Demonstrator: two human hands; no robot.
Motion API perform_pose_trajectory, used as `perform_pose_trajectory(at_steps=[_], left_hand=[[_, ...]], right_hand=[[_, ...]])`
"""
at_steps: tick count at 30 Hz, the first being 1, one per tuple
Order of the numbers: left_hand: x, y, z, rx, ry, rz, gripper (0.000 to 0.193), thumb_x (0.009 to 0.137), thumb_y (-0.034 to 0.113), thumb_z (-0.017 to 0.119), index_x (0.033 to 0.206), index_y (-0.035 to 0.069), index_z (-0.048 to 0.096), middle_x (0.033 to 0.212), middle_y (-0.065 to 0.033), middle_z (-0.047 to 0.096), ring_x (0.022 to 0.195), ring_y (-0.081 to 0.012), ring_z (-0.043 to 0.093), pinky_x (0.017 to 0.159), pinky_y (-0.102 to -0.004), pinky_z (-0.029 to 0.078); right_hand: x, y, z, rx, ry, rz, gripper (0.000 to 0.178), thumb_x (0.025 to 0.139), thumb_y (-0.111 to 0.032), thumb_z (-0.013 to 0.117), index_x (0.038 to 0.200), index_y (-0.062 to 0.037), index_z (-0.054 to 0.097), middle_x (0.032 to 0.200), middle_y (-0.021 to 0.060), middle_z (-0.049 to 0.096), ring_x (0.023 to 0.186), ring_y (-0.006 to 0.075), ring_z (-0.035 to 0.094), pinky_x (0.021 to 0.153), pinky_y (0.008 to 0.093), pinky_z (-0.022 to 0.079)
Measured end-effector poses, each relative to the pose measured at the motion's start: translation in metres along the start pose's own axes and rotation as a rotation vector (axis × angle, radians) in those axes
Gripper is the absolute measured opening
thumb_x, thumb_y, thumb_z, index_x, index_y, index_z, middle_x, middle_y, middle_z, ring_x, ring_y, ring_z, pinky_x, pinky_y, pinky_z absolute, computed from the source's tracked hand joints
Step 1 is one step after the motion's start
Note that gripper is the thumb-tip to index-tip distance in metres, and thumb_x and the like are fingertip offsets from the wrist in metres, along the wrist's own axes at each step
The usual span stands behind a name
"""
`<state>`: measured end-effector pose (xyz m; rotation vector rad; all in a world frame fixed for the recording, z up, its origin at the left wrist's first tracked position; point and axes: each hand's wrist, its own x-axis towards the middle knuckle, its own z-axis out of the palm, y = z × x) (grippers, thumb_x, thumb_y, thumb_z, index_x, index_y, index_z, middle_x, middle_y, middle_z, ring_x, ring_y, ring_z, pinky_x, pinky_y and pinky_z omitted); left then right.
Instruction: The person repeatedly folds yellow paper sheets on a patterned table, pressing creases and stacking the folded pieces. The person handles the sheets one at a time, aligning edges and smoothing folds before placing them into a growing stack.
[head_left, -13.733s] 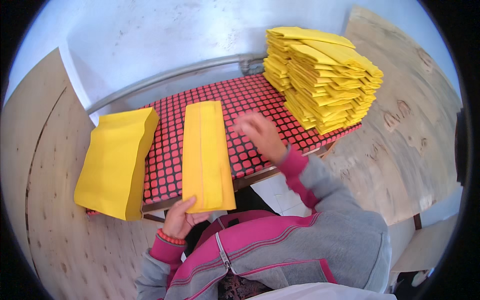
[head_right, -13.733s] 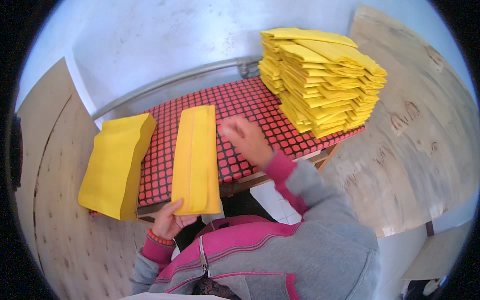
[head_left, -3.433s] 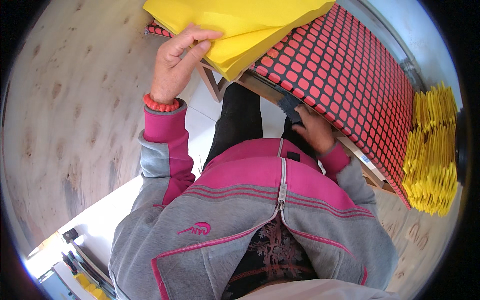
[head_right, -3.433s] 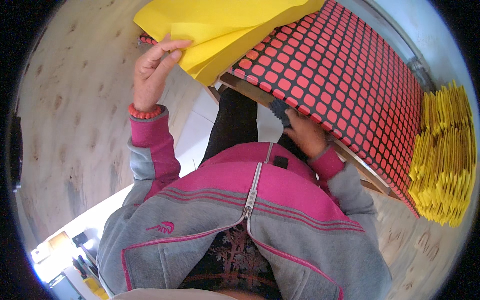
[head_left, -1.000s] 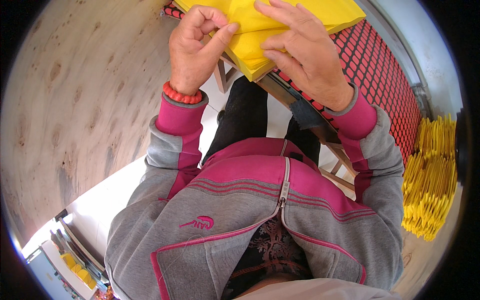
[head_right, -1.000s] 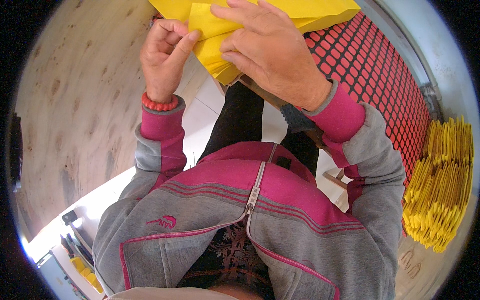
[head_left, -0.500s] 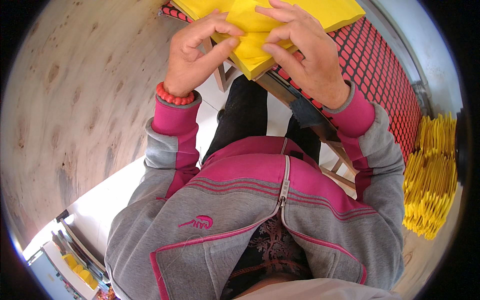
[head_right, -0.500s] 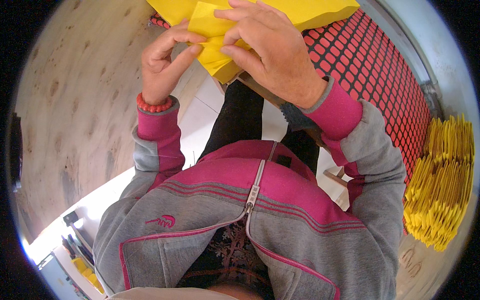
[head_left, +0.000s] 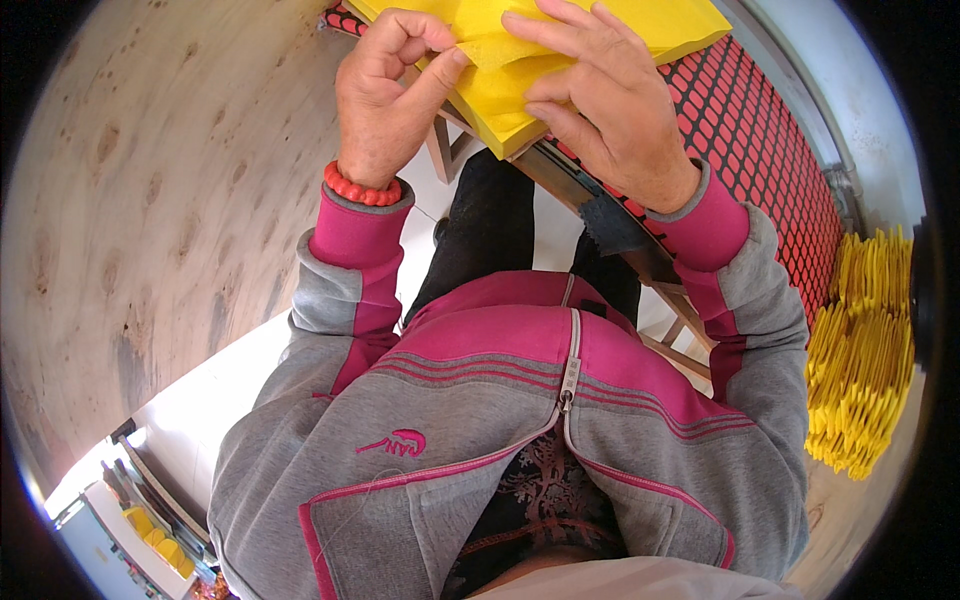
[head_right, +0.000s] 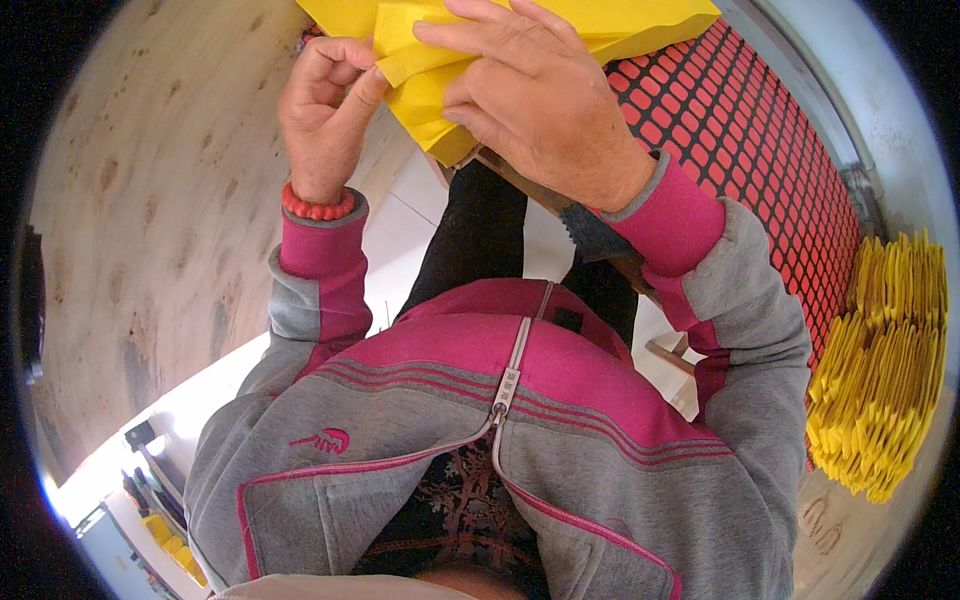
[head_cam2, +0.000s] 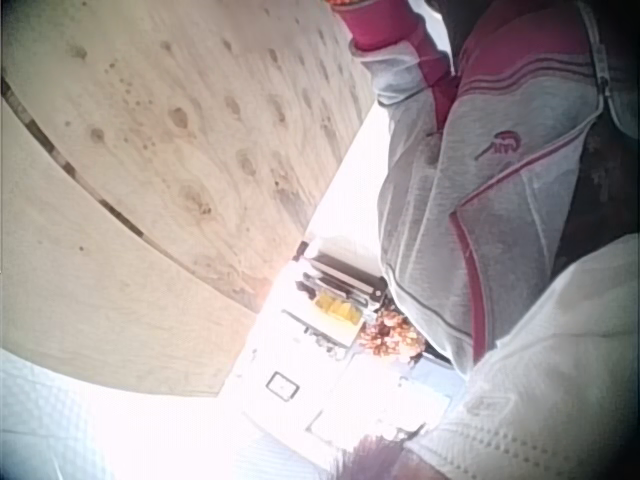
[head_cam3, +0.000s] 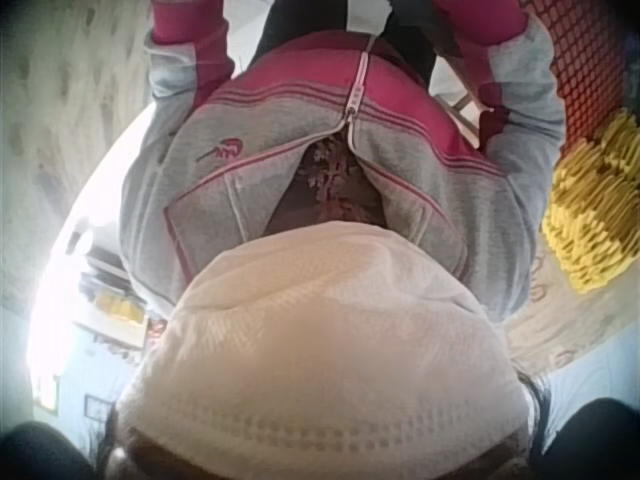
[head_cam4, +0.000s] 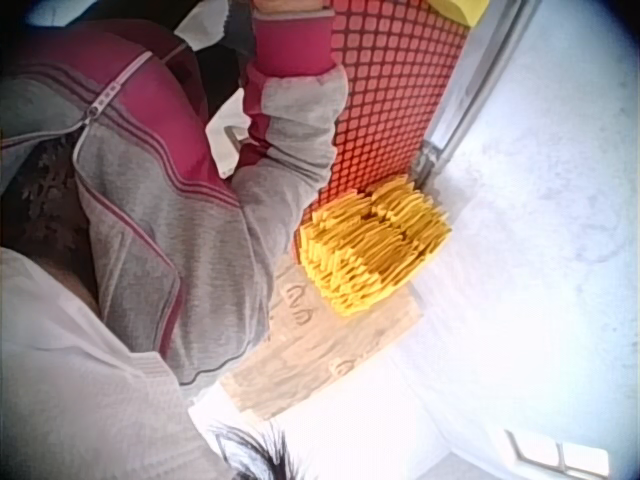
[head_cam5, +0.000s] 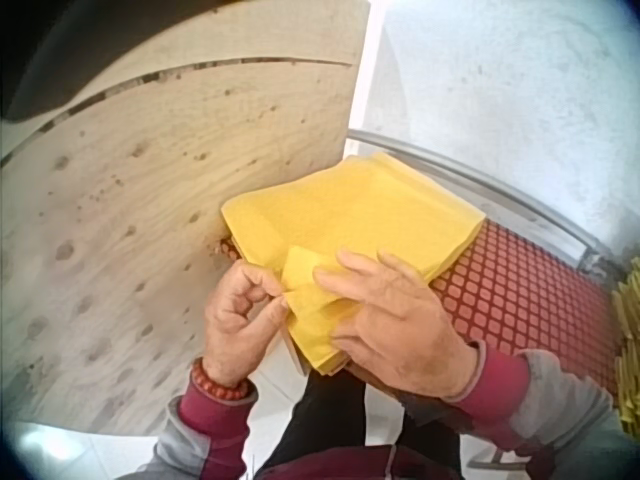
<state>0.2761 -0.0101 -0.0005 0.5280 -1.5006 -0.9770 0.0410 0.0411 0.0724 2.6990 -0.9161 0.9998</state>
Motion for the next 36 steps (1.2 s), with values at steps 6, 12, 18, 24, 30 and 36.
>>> perform_pose_trajectory(at_steps=[6, 12, 18, 24, 30, 36], left_hand=[[-0.001, 0.006, -0.001, 0.083, -0.073, 0.054, 0.009, 0.1, -0.001, 0.058, 0.107, 0.0, 0.062, 0.112, -0.0047, 0.067, 0.109, -0.0129, 0.062, 0.1, -0.0286, 0.046], [0.004, 0.017, -0.004, 0.223, -0.157, 0.15, 0.018, 0.093, 0.007, 0.062, 0.107, 0.004, 0.073, 0.104, -0.0027, 0.073, 0.105, -0.0173, 0.065, 0.108, -0.0364, 0.042], [0.008, 0.017, -0.005, 0.297, -0.196, 0.162, 0.015, 0.094, 0.01, 0.066, 0.105, 0.006, 0.074, 0.102, -0.0038, 0.075, 0.107, -0.0184, 0.066, 0.115, -0.0415, 0.038], [0.006, 0.016, -0.006, 0.234, -0.199, 0.1, 0.012, 0.092, 0.01, 0.069, 0.103, 0.006, 0.074, 0.102, -0.0032, 0.075, 0.108, -0.0193, 0.066, 0.115, -0.0419, 0.038], [0.007, 0.017, -0.008, 0.249, -0.221, 0.123, 0.016, 0.088, 0.005, 0.074, 0.104, 0.007, 0.073, 0.103, -0.0027, 0.074, 0.11, -0.0187, 0.065, 0.11, -0.0379, 0.042], [0.008, 0.019, -0.007, 0.253, -0.235, 0.167, 0.016, 0.086, 0.003, 0.075, 0.102, 0.006, 0.073, 0.102, -0.0021, 0.074, 0.108, -0.0189, 0.065, 0.106, -0.0359, 0.045]], right_hand=[[-0.001, 0.005, 0.008, 0.119, 0.076, 0.06, 0.017, 0.083, -0.011, 0.077, 0.092, -0.0064, 0.063, 0.13, 0.0163, 0.066, 0.127, 0.0383, 0.058, 0.107, 0.0525, 0.043], [-0.002, 0.008, 0.011, 0.169, 0.132, 0.044, 0.019, 0.082, -0.009, 0.078, 0.092, -0.0041, 0.062, 0.125, 0.0189, 0.067, 0.124, 0.0416, 0.059, 0.105, 0.0487, 0.046], [-0.003, 0.007, 0.01, 0.146, 0.123, 0.064, 0.019, 0.081, -0.009, 0.078, 0.092, -0.0043, 0.062, 0.125, 0.0182, 0.067, 0.124, 0.041, 0.059, 0.105, 0.0482, 0.047], [-0.002, 0.005, 0.011, 0.146, 0.168, 0.033, 0.02, 0.081, -0.009, 0.078, 0.092, -0.0044, 0.062, 0.125, 0.0176, 0.067, 0.123, 0.0402, 0.06, 0.105, 0.0481, 0.047], [-0.002, 0.003, 0.008, 0.11, 0.114, 0.064, 0.021, 0.081, -0.009, 0.078, 0.093, -0.0049, 0.061, 0.125, 0.0169, 0.067, 0.124, 0.0394, 0.06, 0.106, 0.0481, 0.046], [-0.002, 0.004, 0.011, 0.11, 0.141, 0.039, 0.021, 0.081, -0.009, 0.078, 0.093, -0.0055, 0.061, 0.125, 0.0164, 0.067, 0.125, 0.0385, 0.06, 0.106, 0.0483, 0.046]])
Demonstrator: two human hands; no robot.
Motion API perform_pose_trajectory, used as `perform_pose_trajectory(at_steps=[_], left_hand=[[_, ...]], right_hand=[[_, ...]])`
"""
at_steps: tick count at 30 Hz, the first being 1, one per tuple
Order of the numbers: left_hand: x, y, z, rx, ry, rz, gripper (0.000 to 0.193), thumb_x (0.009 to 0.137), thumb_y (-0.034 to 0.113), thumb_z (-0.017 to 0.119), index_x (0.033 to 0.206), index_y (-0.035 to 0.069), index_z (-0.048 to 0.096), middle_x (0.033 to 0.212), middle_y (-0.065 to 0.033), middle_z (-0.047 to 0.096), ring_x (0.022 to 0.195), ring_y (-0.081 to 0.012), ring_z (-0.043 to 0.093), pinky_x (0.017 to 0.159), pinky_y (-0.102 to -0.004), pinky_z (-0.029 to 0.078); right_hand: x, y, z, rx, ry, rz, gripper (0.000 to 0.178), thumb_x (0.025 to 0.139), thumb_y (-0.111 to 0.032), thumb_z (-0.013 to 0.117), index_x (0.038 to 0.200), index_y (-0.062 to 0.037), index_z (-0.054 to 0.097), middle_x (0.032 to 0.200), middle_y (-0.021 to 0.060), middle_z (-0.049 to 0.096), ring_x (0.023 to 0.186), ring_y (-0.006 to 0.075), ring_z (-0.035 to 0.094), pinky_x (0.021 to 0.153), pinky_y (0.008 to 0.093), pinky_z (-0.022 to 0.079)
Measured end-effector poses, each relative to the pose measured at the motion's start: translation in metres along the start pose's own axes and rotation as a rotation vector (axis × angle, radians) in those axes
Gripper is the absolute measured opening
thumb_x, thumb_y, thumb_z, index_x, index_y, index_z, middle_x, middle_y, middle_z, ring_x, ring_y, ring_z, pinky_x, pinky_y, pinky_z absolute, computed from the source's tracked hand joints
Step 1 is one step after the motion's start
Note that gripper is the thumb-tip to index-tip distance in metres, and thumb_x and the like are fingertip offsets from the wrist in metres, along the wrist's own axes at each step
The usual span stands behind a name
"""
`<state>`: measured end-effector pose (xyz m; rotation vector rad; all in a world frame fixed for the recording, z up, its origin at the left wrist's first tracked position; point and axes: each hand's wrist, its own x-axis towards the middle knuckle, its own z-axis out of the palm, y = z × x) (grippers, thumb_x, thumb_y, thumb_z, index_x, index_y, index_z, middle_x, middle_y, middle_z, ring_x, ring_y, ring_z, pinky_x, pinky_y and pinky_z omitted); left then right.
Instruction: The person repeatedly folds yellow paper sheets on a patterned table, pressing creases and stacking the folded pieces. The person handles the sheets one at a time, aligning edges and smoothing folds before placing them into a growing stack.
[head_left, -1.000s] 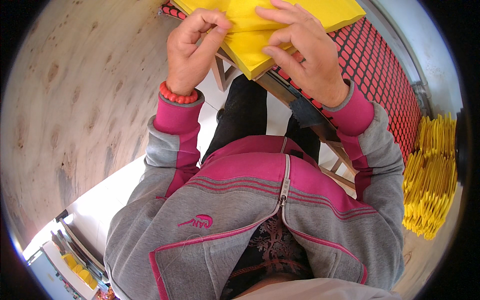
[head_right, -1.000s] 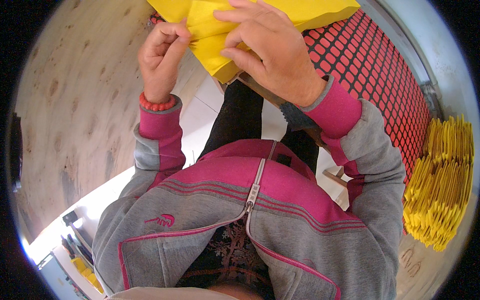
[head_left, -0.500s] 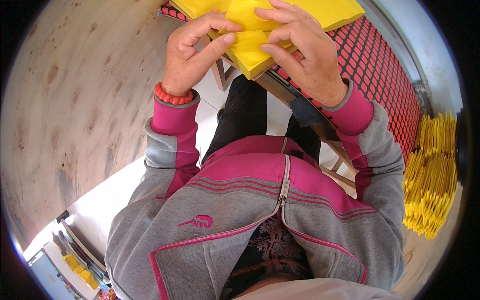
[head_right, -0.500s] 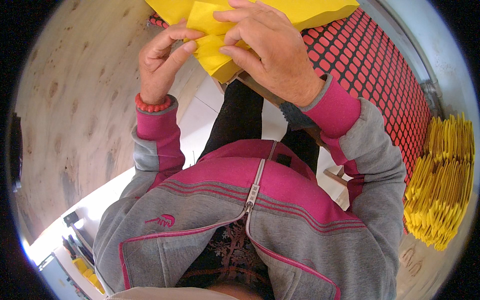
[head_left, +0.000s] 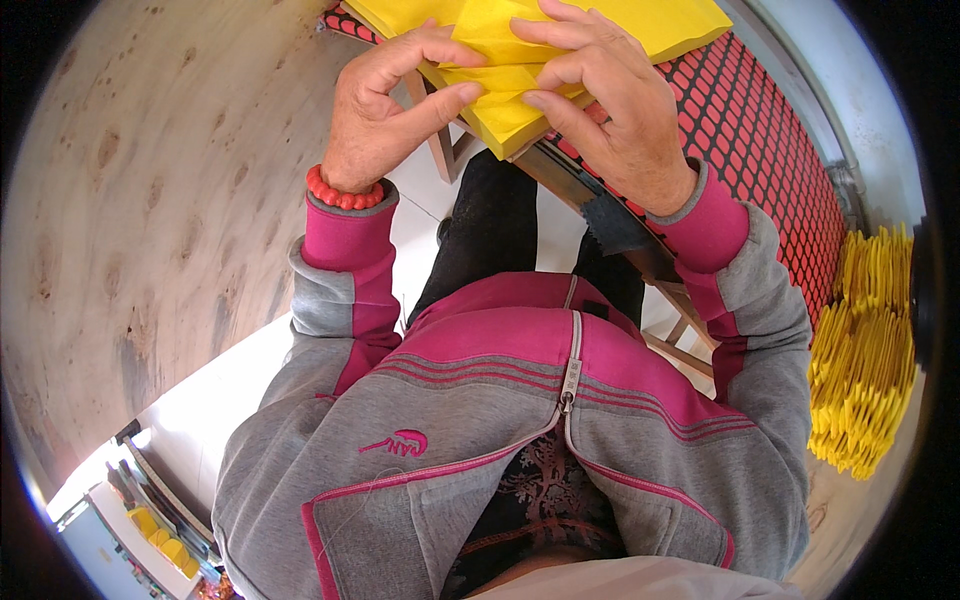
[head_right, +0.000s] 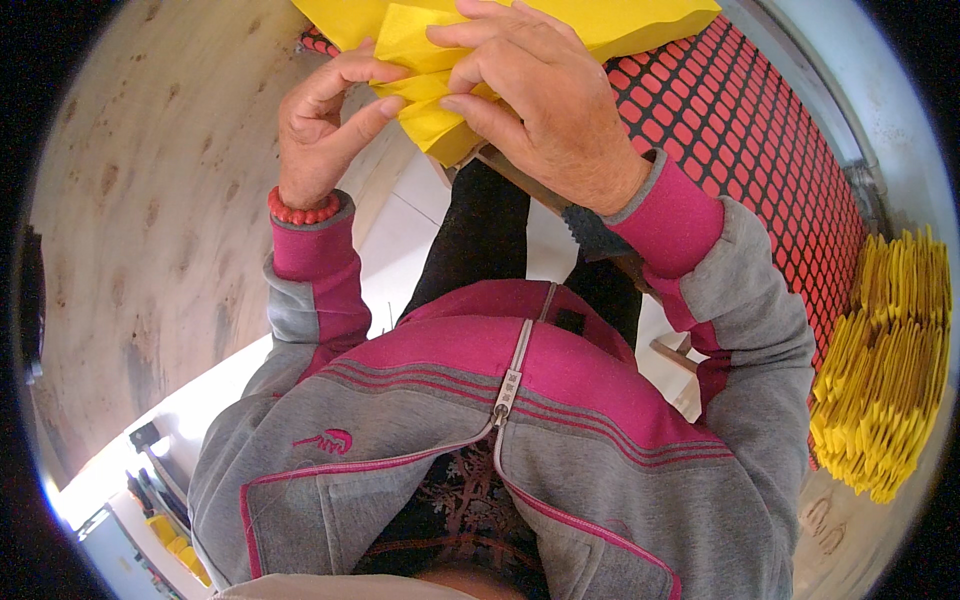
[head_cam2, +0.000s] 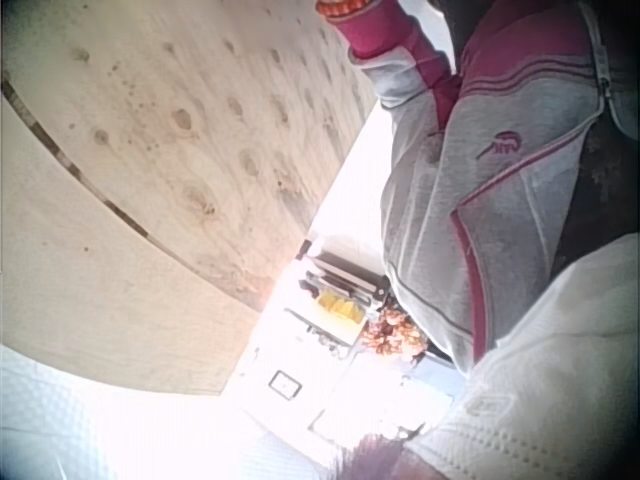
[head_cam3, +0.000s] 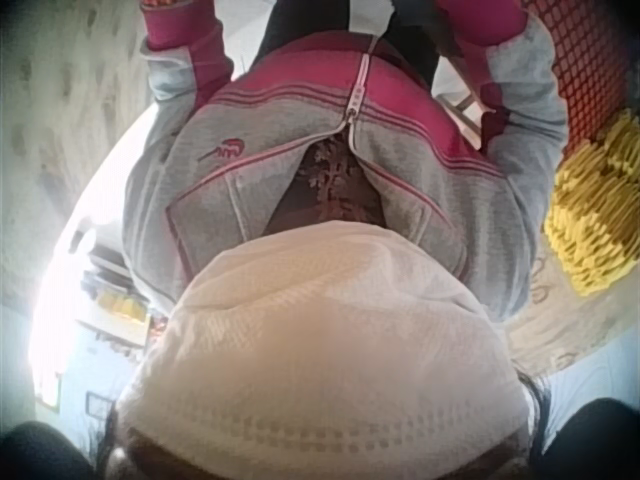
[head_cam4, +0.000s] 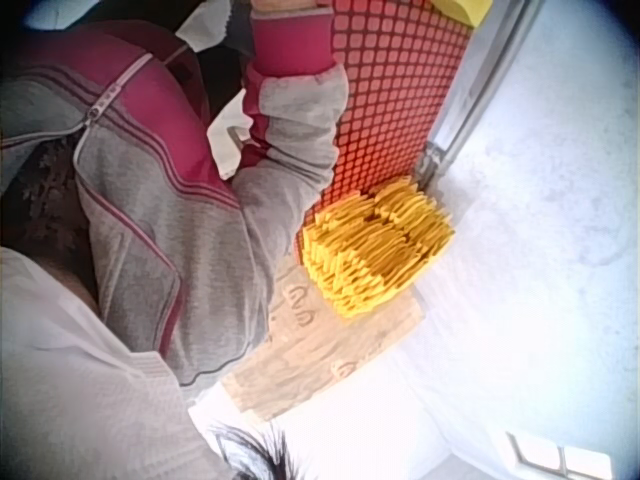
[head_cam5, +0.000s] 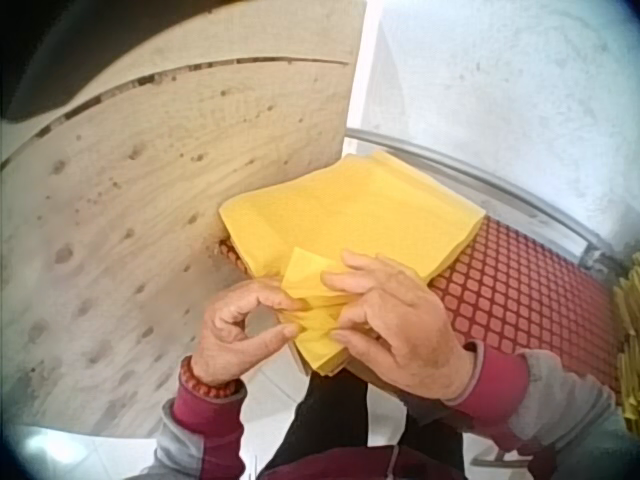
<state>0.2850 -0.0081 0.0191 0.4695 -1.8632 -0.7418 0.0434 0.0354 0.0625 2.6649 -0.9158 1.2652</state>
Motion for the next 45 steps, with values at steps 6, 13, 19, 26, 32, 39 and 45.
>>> perform_pose_trajectory(at_steps=[6, 13, 19, 26, 32, 39, 45], left_hand=[[0.003, 0.001, -0.001, 0.077, -0.045, 0.051, 0.011, 0.087, 0.004, 0.075, 0.098, 0.005, 0.074, 0.094, -0.003, 0.074, 0.104, -0.0193, 0.067, 0.107, -0.0365, 0.045], [0.001, 0.002, 0.005, 0.077, 0.048, 0.004, 0.007, 0.091, 0.007, 0.073, 0.094, 0.003, 0.07, 0.092, -0.0038, 0.071, 0.098, -0.0165, 0.066, 0.099, -0.0335, 0.048], [0.001, 0.001, 0.007, -0.001, 0.075, -0.076, 0.009, 0.091, 0.009, 0.073, 0.096, 0.003, 0.069, 0.095, -0.0021, 0.069, 0.089, -0.012, 0.064, 0.081, -0.0268, 0.051], [0.001, -0.001, 0.008, 0.008, 0.103, -0.049, 0.009, 0.093, 0.009, 0.072, 0.096, 0.002, 0.069, 0.093, -0.0007, 0.068, 0.085, -0.0086, 0.062, 0.074, -0.0237, 0.051], [-0.003, 0.0, 0.008, -0.056, 0.117, -0.093, 0.01, 0.094, 0.011, 0.071, 0.098, 0.002, 0.069, 0.097, -0.003, 0.069, 0.089, -0.0106, 0.063, 0.08, -0.0256, 0.052], [-0.004, -0.001, -0.002, -0.073, 0.008, -0.146, 0.015, 0.1, 0.007, 0.064, 0.111, -0.001, 0.068, 0.114, -0.0046, 0.067, 0.112, -0.0122, 0.059, 0.1, -0.0285, 0.044], [-0.003, 0.002, -0.01, -0.016, -0.06, -0.234, 0.019, 0.101, 0.01, 0.061, 0.114, -0.002, 0.068, 0.115, -0.0049, 0.067, 0.114, -0.0134, 0.058, 0.1, -0.0281, 0.043]], right_hand=[[-0.001, 0.001, 0.0, -0.006, 0.003, -0.006, 0.022, 0.081, -0.009, 0.079, 0.093, -0.0055, 0.061, 0.124, 0.0167, 0.068, 0.123, 0.0387, 0.061, 0.105, 0.0478, 0.047], [-0.003, 0.007, 0.005, -0.011, 0.138, -0.039, 0.025, 0.079, -0.01, 0.08, 0.097, -0.0055, 0.064, 0.128, 0.0211, 0.065, 0.12, 0.0396, 0.063, 0.099, 0.0468, 0.05], [0.003, 0.005, 0.001, -0.094, 0.095, -0.178, 0.022, 0.078, -0.01, 0.08, 0.094, -0.0065, 0.065, 0.134, 0.0214, 0.062, 0.121, 0.0379, 0.062, 0.101, 0.0499, 0.047], [0.001, -0.008, -0.005, 0.004, -0.075, 0.063, 0.018, 0.081, -0.01, 0.078, 0.092, -0.0061, 0.065, 0.136, 0.021, 0.062, 0.127, 0.0394, 0.058, 0.107, 0.0515, 0.042], [0.0, -0.003, 0.0, 0.126, -0.031, 0.148, 0.018, 0.083, -0.01, 0.078, 0.092, -0.0025, 0.063, 0.131, 0.0248, 0.063, 0.126, 0.0443, 0.057, 0.106, 0.049, 0.044], [-0.001, -0.002, 0.002, 0.182, -0.01, 0.194, 0.019, 0.083, -0.008, 0.077, 0.092, -0.0011, 0.063, 0.128, 0.026, 0.065, 0.123, 0.0444, 0.059, 0.104, 0.0458, 0.047], [-0.002, -0.003, 0.003, 0.216, -0.017, 0.231, 0.018, 0.083, -0.007, 0.077, 0.092, -0.0016, 0.063, 0.128, 0.0254, 0.065, 0.125, 0.043, 0.059, 0.104, 0.0451, 0.047]])
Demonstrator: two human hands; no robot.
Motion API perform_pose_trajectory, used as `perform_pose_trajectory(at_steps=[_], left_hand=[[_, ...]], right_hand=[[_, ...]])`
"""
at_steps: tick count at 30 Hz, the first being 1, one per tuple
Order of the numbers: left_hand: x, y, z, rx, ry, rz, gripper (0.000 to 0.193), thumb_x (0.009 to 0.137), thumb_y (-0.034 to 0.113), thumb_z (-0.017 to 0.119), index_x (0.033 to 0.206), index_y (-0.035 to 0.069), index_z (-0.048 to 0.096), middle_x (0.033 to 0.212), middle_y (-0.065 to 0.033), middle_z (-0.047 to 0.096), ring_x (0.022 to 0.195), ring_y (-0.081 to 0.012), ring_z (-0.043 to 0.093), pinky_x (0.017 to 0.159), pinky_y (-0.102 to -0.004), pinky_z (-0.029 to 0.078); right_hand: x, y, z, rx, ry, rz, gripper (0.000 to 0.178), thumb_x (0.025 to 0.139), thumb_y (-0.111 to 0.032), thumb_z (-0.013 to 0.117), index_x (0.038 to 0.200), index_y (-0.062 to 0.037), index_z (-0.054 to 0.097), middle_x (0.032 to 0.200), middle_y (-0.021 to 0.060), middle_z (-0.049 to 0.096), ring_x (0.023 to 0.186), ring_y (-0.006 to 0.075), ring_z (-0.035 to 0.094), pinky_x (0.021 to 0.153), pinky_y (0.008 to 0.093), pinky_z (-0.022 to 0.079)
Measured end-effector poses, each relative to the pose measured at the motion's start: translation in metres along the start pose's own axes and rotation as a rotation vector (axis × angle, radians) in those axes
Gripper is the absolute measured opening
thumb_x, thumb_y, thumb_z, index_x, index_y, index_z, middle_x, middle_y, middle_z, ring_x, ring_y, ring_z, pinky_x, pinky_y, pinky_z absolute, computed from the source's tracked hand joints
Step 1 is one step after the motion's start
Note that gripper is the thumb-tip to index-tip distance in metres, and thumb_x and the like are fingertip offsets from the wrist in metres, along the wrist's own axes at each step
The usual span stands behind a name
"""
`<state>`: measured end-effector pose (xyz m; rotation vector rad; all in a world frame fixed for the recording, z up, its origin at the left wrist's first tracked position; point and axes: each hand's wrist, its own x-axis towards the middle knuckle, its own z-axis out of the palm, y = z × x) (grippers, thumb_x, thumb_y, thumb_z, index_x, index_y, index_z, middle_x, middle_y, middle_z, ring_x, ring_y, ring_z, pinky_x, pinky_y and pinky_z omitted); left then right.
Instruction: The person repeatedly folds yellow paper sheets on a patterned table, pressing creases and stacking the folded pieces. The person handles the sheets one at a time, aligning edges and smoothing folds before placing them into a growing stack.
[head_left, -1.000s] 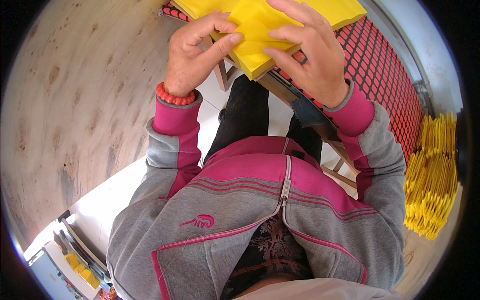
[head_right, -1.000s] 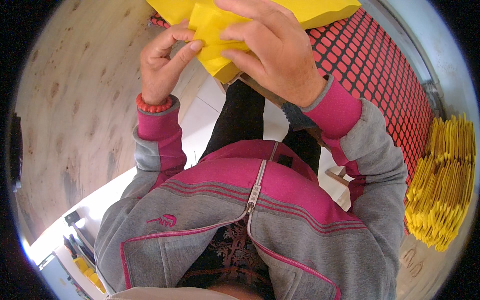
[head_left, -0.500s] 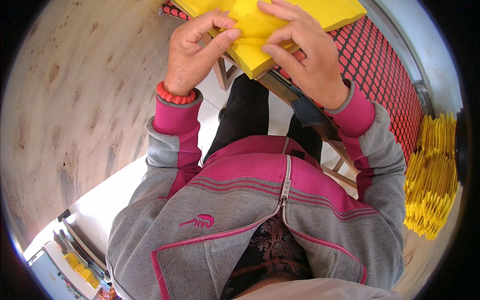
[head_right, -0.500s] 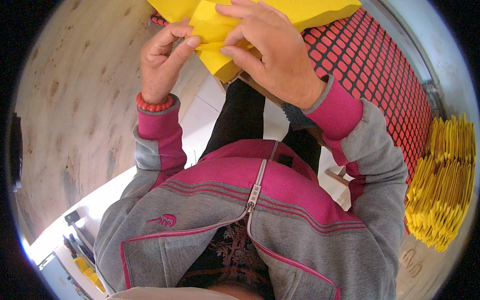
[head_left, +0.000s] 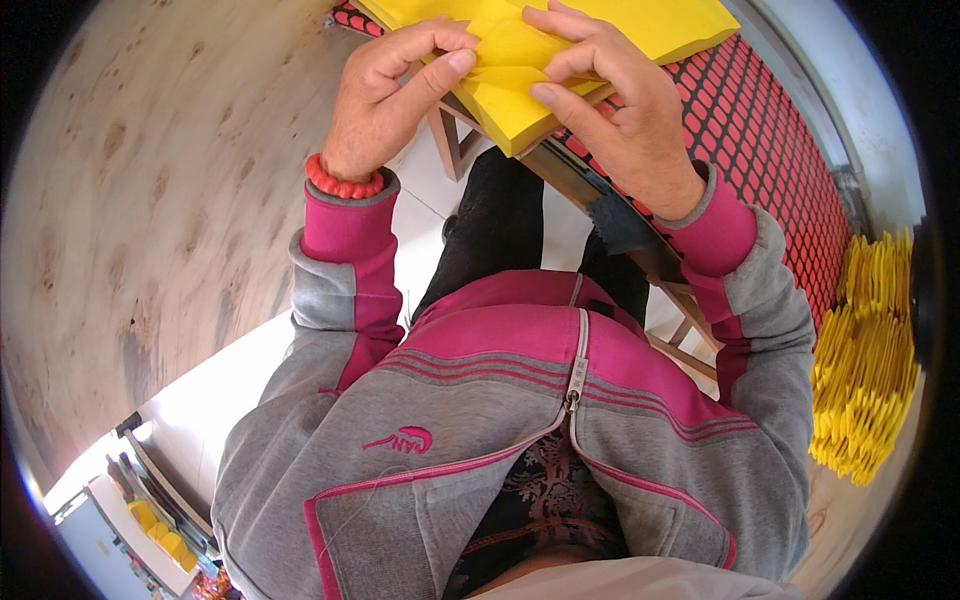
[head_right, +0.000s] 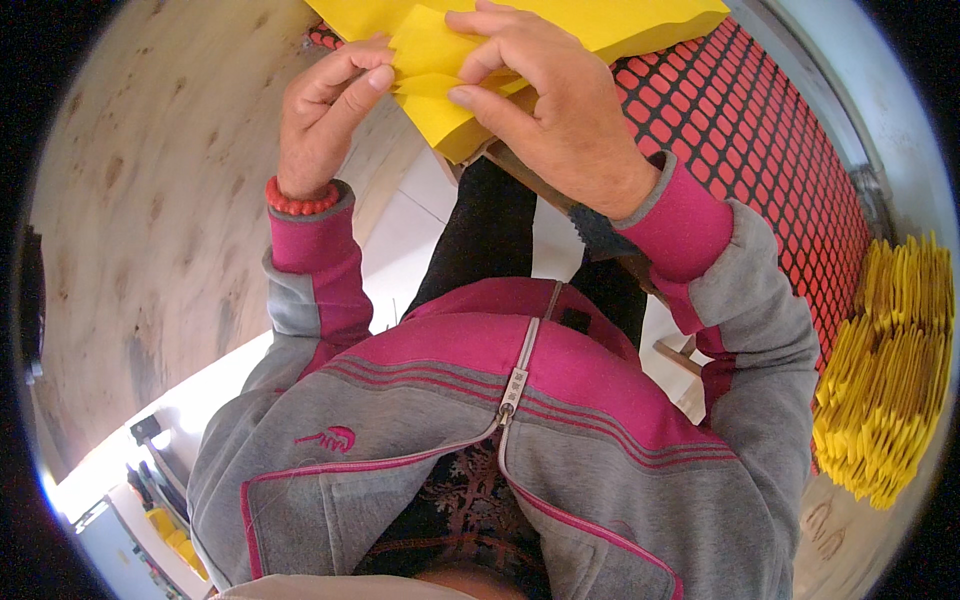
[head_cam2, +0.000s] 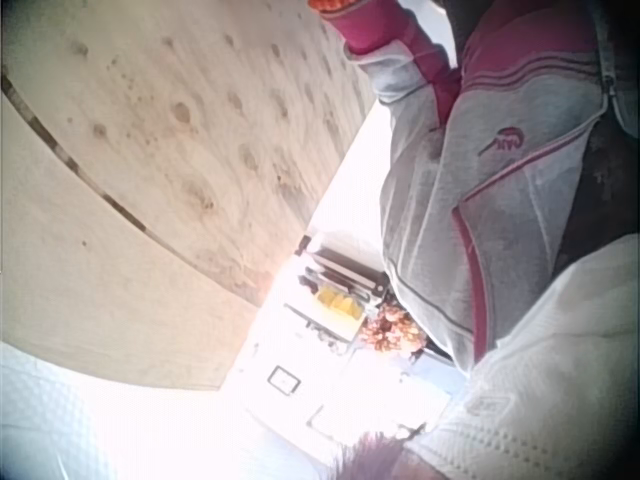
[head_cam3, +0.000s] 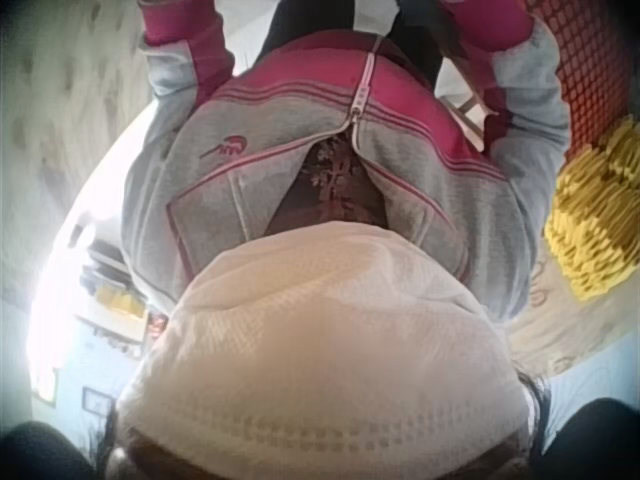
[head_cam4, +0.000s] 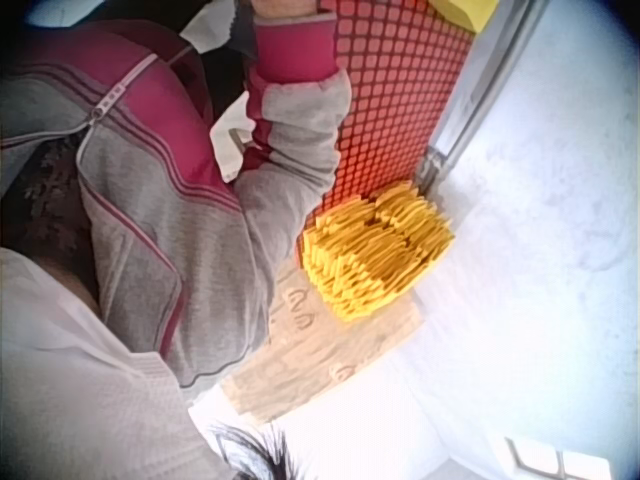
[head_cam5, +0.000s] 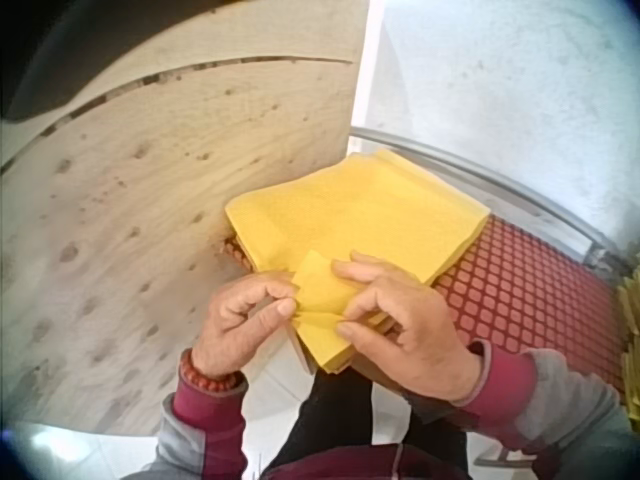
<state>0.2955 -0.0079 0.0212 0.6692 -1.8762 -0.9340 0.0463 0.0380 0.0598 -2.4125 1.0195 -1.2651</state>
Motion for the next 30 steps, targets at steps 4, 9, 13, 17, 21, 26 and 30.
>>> perform_pose_trajectory(at_steps=[4, 9, 13, 17, 21, 26, 30], left_hand=[[0.001, 0.001, -0.003, -0.063, -0.008, 0.017, 0.02, 0.099, 0.007, 0.06, 0.114, -0.002, 0.068, 0.117, -0.0071, 0.068, 0.121, -0.0174, 0.057, 0.104, -0.0311, 0.042], [0.001, 0.001, -0.006, -0.082, -0.031, 0.009, 0.02, 0.095, 0.003, 0.061, 0.113, -0.001, 0.068, 0.117, -0.0075, 0.068, 0.126, -0.0202, 0.056, 0.106, -0.033, 0.041], [0.001, -0.001, -0.003, 0.017, -0.025, 0.106, 0.018, 0.093, 0.0, 0.065, 0.11, 0.0, 0.069, 0.118, -0.0065, 0.068, 0.124, -0.02, 0.057, 0.107, -0.0334, 0.04], [0.003, -0.003, -0.002, 0.03, -0.039, 0.109, 0.014, 0.094, 0.0, 0.067, 0.107, 0.001, 0.069, 0.118, -0.0062, 0.068, 0.121, -0.0186, 0.058, 0.107, -0.0331, 0.041], [0.003, -0.001, -0.002, -0.02, -0.06, 0.093, 0.011, 0.095, 0.001, 0.066, 0.106, 0.001, 0.069, 0.118, -0.0064, 0.069, 0.119, -0.0171, 0.059, 0.105, -0.0321, 0.042], [0.005, -0.002, 0.003, -0.034, -0.023, 0.136, 0.008, 0.095, 0.008, 0.068, 0.1, 0.002, 0.067, 0.105, -0.0044, 0.068, 0.097, -0.0137, 0.062, 0.087, -0.0284, 0.049], [0.005, -0.005, 0.005, -0.064, 0.021, 0.146, 0.01, 0.095, 0.012, 0.07, 0.098, 0.003, 0.067, 0.099, -0.0036, 0.069, 0.089, -0.0125, 0.064, 0.079, -0.0267, 0.052]], right_hand=[[0.0, 0.0, -0.001, -0.012, -0.006, 0.008, 0.018, 0.083, -0.007, 0.077, 0.093, -0.0019, 0.063, 0.128, 0.025, 0.065, 0.125, 0.0432, 0.059, 0.104, 0.045, 0.047], [0.001, -0.001, -0.002, -0.025, -0.018, -0.014, 0.018, 0.083, -0.007, 0.076, 0.094, -0.0021, 0.063, 0.128, 0.0244, 0.065, 0.125, 0.0441, 0.059, 0.104, 0.0453, 0.047], [0.0, -0.002, -0.003, -0.035, -0.024, 0.004, 0.017, 0.083, -0.007, 0.076, 0.093, -0.0022, 0.063, 0.127, 0.024, 0.066, 0.126, 0.0443, 0.058, 0.104, 0.0458, 0.047], [0.0, -0.002, -0.003, -0.06, -0.027, -0.017, 0.019, 0.082, -0.006, 0.077, 0.094, -0.0022, 0.063, 0.127, 0.0238, 0.066, 0.124, 0.044, 0.059, 0.104, 0.0462, 0.048], [0.001, -0.002, -0.003, -0.085, -0.028, -0.06, 0.022, 0.081, -0.006, 0.078, 0.096, -0.0022, 0.062, 0.127, 0.0239, 0.066, 0.123, 0.0439, 0.06, 0.103, 0.0465, 0.048], [0.001, -0.002, 0.0, -0.126, 0.102, -0.168, 0.031, 0.077, -0.006, 0.082, 0.101, -0.004, 0.061, 0.127, 0.0235, 0.065, 0.118, 0.0429, 0.062, 0.1, 0.0462, 0.049], [0.003, -0.001, 0.002, -0.247, 0.19, -0.31, 0.035, 0.073, -0.007, 0.084, 0.099, -0.0061, 0.061, 0.128, 0.0219, 0.065, 0.115, 0.0389, 0.064, 0.099, 0.0456, 0.05]])
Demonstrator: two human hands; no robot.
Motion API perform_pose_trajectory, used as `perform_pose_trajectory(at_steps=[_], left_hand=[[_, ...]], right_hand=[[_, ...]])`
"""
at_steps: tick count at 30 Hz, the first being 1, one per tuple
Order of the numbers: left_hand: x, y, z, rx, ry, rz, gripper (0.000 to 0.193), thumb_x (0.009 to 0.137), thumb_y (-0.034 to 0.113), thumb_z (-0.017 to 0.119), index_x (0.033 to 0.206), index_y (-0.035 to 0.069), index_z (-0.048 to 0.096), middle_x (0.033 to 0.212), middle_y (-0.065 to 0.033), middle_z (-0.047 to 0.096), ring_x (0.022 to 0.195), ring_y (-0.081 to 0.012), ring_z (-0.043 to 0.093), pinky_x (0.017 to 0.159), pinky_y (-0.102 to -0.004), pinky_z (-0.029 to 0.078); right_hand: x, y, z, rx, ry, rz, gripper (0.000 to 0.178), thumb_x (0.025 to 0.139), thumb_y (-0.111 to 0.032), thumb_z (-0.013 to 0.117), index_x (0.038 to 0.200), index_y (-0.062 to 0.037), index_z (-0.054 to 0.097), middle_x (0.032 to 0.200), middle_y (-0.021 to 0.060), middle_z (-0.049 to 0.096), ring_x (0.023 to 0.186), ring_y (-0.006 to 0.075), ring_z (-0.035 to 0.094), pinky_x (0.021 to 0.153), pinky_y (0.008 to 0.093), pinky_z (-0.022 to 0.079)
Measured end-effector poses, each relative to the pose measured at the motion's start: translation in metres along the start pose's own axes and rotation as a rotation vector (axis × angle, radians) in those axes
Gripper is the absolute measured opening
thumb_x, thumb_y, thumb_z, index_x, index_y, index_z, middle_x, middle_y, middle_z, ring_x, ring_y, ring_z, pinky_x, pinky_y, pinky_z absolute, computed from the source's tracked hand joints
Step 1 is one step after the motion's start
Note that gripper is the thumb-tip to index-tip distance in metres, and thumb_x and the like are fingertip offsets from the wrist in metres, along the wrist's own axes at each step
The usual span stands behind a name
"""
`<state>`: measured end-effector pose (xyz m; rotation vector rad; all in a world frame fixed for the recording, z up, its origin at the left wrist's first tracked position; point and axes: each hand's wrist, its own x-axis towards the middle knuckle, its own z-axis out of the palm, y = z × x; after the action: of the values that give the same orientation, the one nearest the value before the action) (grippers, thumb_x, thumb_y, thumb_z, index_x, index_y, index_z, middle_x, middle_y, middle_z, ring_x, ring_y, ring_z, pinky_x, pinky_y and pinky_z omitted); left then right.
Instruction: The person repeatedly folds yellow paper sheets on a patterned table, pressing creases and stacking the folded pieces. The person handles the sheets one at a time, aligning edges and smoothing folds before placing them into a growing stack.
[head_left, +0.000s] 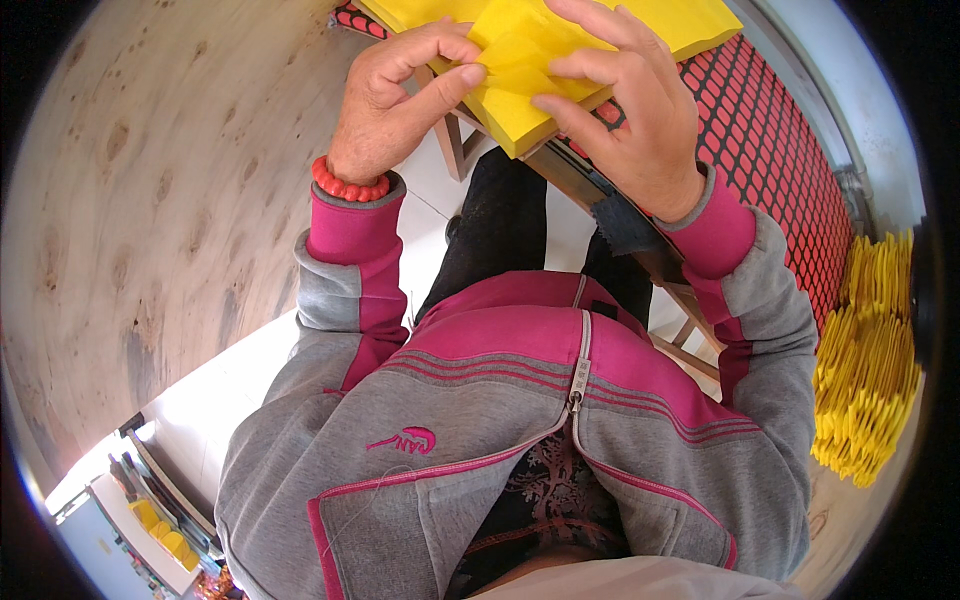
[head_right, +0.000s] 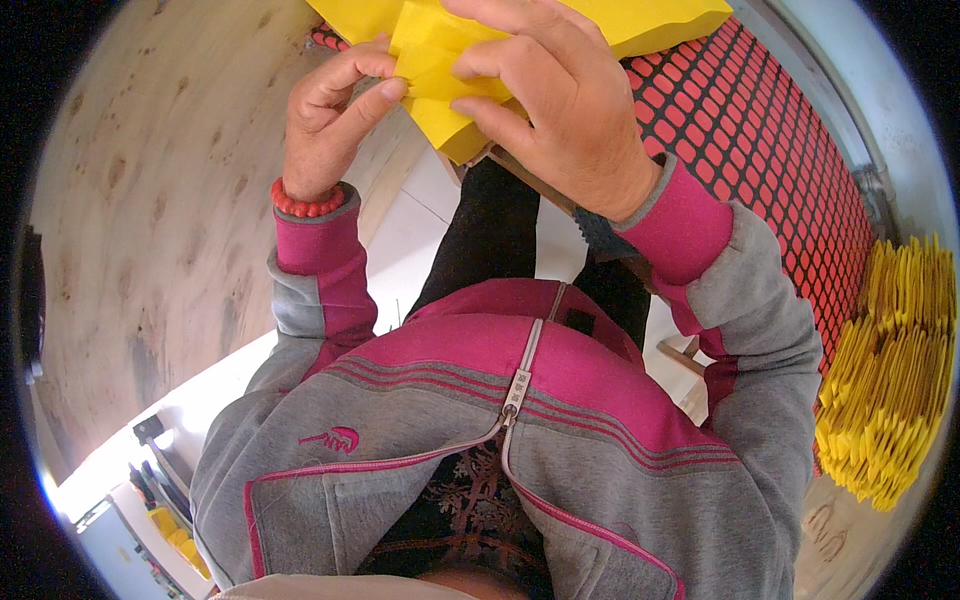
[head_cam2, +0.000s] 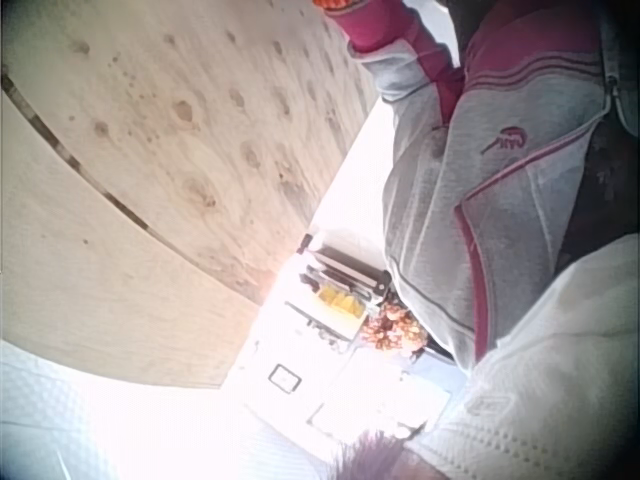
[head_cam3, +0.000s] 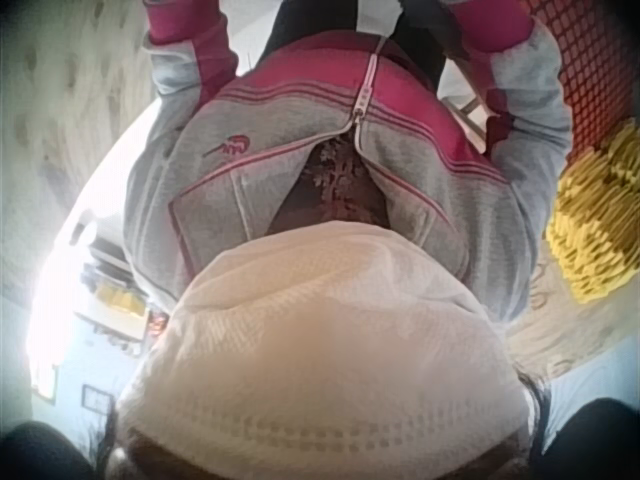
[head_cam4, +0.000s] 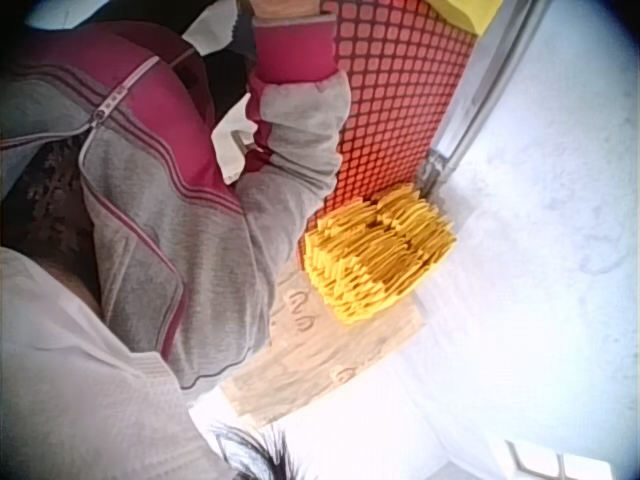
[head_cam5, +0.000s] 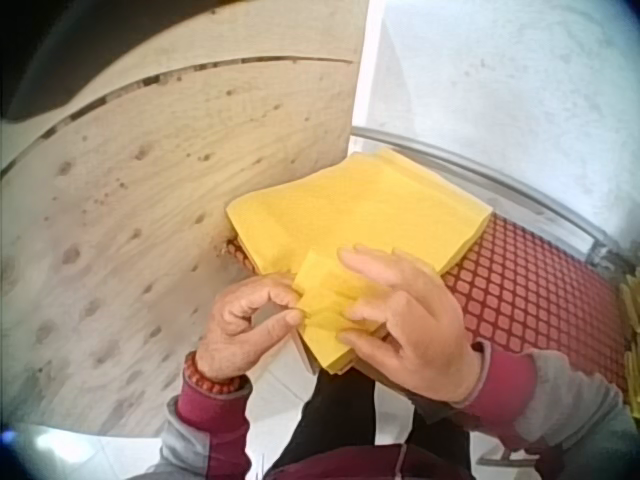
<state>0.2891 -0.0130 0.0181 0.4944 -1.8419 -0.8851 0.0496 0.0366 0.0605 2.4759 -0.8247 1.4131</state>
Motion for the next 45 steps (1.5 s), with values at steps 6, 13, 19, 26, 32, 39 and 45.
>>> perform_pose_trajectory(at_steps=[6, 13, 19, 26, 32, 39, 45], left_hand=[[-0.003, -0.001, -0.006, -0.006, -0.081, -0.047, 0.01, 0.097, 0.001, 0.064, 0.107, 0.0, 0.067, 0.117, -0.0055, 0.067, 0.11, -0.0134, 0.06, 0.099, -0.0292, 0.045], [0.0, 0.0, 0.004, 0.034, 0.07, 0.004, 0.012, 0.095, 0.013, 0.07, 0.099, 0.002, 0.068, 0.103, -0.007, 0.072, 0.093, -0.0142, 0.065, 0.084, -0.0282, 0.052], [0.0, 0.001, 0.001, 0.064, 0.042, -0.003, 0.014, 0.093, 0.014, 0.072, 0.101, 0.003, 0.069, 0.106, -0.0074, 0.071, 0.096, -0.0159, 0.065, 0.087, -0.0291, 0.051], [0.002, 0.015, 0.012, 0.198, 0.072, 0.059, 0.032, 0.084, 0.006, 0.079, 0.114, 0.002, 0.069, 0.117, -0.0052, 0.069, 0.107, -0.0148, 0.062, 0.095, -0.0292, 0.048], [0.0, 0.032, 0.037, 0.393, 0.211, 0.007, 0.049, 0.09, -0.002, 0.07, 0.137, -0.003, 0.053, 0.111, -0.0094, 0.066, 0.1, -0.0151, 0.064, 0.087, -0.0286, 0.052], [-0.002, 0.005, 0.037, 0.434, 0.224, 0.193, 0.031, 0.085, -0.001, 0.078, 0.115, 0.0, 0.071, 0.108, -0.0031, 0.071, 0.095, -0.0116, 0.065, 0.091, -0.0252, 0.05], [0.0, -0.006, 0.038, 0.278, 0.294, 0.179, 0.016, 0.093, -0.002, 0.071, 0.109, -0.004, 0.069, 0.102, -0.0039, 0.071, 0.095, -0.0113, 0.065, 0.088, -0.0254, 0.05]], right_hand=[[0.0, -0.001, -0.003, -0.04, 0.006, -0.027, 0.031, 0.073, -0.009, 0.084, 0.095, -0.0078, 0.062, 0.13, 0.0199, 0.065, 0.115, 0.0346, 0.065, 0.1, 0.0474, 0.049], [-0.001, 0.001, -0.002, -0.069, -0.016, -0.042, 0.027, 0.073, -0.01, 0.084, 0.091, -0.0084, 0.064, 0.13, 0.0178, 0.066, 0.117, 0.0331, 0.065, 0.1, 0.0494, 0.048], [0.0, -0.004, -0.008, -0.084, -0.13, -0.021, 0.023, 0.076, -0.011, 0.082, 0.091, -0.008, 0.065, 0.131, 0.017, 0.065, 0.118, 0.0331, 0.065, 0.102, 0.051, 0.046], [0.002, -0.006, -0.007, -0.052, -0.114, 0.075, 0.017, 0.081, -0.009, 0.078, 0.091, -0.0059, 0.065, 0.129, 0.0175, 0.066, 0.118, 0.0363, 0.064, 0.103, 0.0511, 0.045], [-0.002, -0.002, -0.005, 0.015, -0.068, 0.132, 0.016, 0.083, -0.009, 0.076, 0.093, -0.004, 0.064, 0.124, 0.0193, 0.067, 0.114, 0.0379, 0.064, 0.101, 0.0479, 0.047], [0.013, -0.006, -0.028, 0.152, 0.004, 0.209, 0.018, 0.086, -0.012, 0.075, 0.098, -0.0035, 0.065, 0.116, 0.0186, 0.068, 0.099, 0.0319, 0.069, 0.081, 0.0365, 0.055], [-0.055, -0.085, -0.079, 0.222, -0.389, 0.192, 0.012, 0.088, -0.016, 0.069, 0.095, -0.0102, 0.06, 0.089, 0.008, 0.059, 0.076, 0.0234, 0.065, 0.062, 0.0343, 0.053]])
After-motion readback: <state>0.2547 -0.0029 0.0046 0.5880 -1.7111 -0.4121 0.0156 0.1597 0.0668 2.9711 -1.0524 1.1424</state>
